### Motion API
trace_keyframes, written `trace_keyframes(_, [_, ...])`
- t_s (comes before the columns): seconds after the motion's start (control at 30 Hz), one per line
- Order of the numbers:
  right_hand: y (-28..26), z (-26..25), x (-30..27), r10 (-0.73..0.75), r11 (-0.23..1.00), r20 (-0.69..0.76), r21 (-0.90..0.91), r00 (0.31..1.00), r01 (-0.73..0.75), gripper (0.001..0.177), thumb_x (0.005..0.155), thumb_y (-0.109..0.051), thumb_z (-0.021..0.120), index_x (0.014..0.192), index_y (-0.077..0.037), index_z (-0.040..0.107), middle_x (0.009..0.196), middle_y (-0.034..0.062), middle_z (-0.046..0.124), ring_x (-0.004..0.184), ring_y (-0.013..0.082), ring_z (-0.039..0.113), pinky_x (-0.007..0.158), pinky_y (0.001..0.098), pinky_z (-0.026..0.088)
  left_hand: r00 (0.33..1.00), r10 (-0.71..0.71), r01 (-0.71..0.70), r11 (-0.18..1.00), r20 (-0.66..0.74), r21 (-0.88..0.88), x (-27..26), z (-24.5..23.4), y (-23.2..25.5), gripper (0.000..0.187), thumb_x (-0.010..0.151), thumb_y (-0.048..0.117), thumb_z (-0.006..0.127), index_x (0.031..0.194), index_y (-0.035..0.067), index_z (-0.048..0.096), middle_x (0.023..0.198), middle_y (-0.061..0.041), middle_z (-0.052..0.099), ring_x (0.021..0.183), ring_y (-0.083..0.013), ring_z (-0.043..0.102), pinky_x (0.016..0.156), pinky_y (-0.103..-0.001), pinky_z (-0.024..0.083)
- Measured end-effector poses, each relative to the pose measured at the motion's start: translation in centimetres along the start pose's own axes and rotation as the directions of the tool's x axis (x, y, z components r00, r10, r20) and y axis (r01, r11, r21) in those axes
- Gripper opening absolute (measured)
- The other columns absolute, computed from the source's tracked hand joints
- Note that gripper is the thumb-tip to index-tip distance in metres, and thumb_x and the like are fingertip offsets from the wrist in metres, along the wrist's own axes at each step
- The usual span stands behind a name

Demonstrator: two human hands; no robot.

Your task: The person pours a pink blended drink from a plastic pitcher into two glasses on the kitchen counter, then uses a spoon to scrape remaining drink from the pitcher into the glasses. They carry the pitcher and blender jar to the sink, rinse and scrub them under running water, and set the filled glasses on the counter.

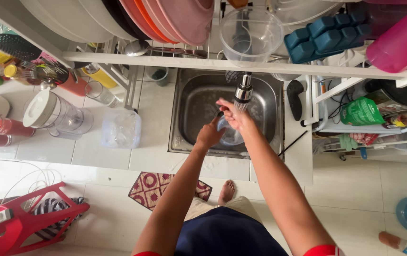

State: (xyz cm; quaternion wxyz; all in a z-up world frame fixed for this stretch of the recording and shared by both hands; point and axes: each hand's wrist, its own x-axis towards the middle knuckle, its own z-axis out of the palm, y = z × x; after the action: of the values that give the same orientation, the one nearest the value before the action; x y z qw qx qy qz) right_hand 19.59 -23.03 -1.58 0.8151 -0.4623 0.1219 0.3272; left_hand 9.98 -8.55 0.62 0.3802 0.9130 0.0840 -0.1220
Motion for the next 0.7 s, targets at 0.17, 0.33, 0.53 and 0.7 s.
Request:
trace_keyframes(0.17, [0.4, 0.6, 0.1, -0.281, 0.862, -0.263, -0.492, 0.923, 0.123, 0.026, 0.085, -0.018, 0.074, 0.088, -0.004, 0.052, 0.062, -0.0051, 0.043, 0.053, 0.0116, 0.039, 0.047, 0.0312, 0.031, 0.996, 0.022, -0.029, 0.996, -0.082, -0.082, 1.0, 2.6, -0.2, 0.050, 0.083, 0.018, 0.063, 0.133, 0.012, 0.064, 0.105, -0.027, 0.072, 0.102, -0.0462, 0.067, 0.092, -0.053, 0.052])
trace_keyframes(0.33, [-0.1, -1.7, -10.3, -0.809, 0.326, 0.003, -0.830, 0.588, 0.453, 0.028, 0.079, -0.006, 0.070, 0.103, -0.001, 0.056, 0.085, 0.0046, 0.053, 0.078, 0.0184, 0.054, 0.072, 0.0328, 0.049, 0.965, -0.146, 0.061, 0.932, -0.216, -0.358, 3.6, 5.6, 0.8, 0.042, 0.085, 0.015, 0.065, 0.123, 0.000, 0.063, 0.105, -0.028, 0.073, 0.099, -0.0446, 0.070, 0.088, -0.049, 0.056])
trace_keyframes(0.53, [1.9, -0.6, -15.3, -0.762, 0.085, 0.211, -0.904, 0.612, 0.418, 0.017, 0.097, -0.019, 0.072, 0.108, -0.007, 0.066, 0.102, 0.0115, 0.067, 0.093, 0.0284, 0.066, 0.081, 0.0406, 0.052, 0.907, -0.288, 0.396, 0.331, 0.308, -0.856, 4.8, 6.0, -1.2, 0.028, 0.095, 0.015, 0.058, 0.115, -0.005, 0.059, 0.101, -0.019, 0.070, 0.079, -0.0318, 0.076, 0.062, -0.042, 0.064])
trace_keyframes(0.7, [3.6, 1.5, -14.9, -0.517, 0.490, -0.092, -0.847, 0.851, 0.205, 0.032, 0.103, -0.035, 0.056, 0.114, -0.004, 0.059, 0.093, 0.0114, 0.069, 0.086, 0.0291, 0.067, 0.078, 0.0401, 0.051, 0.953, -0.251, 0.265, 0.408, 0.172, -0.873, -0.1, 4.8, -1.9, 0.029, 0.095, 0.021, 0.067, 0.103, -0.007, 0.062, 0.088, -0.018, 0.068, 0.068, -0.0232, 0.069, 0.053, -0.036, 0.054])
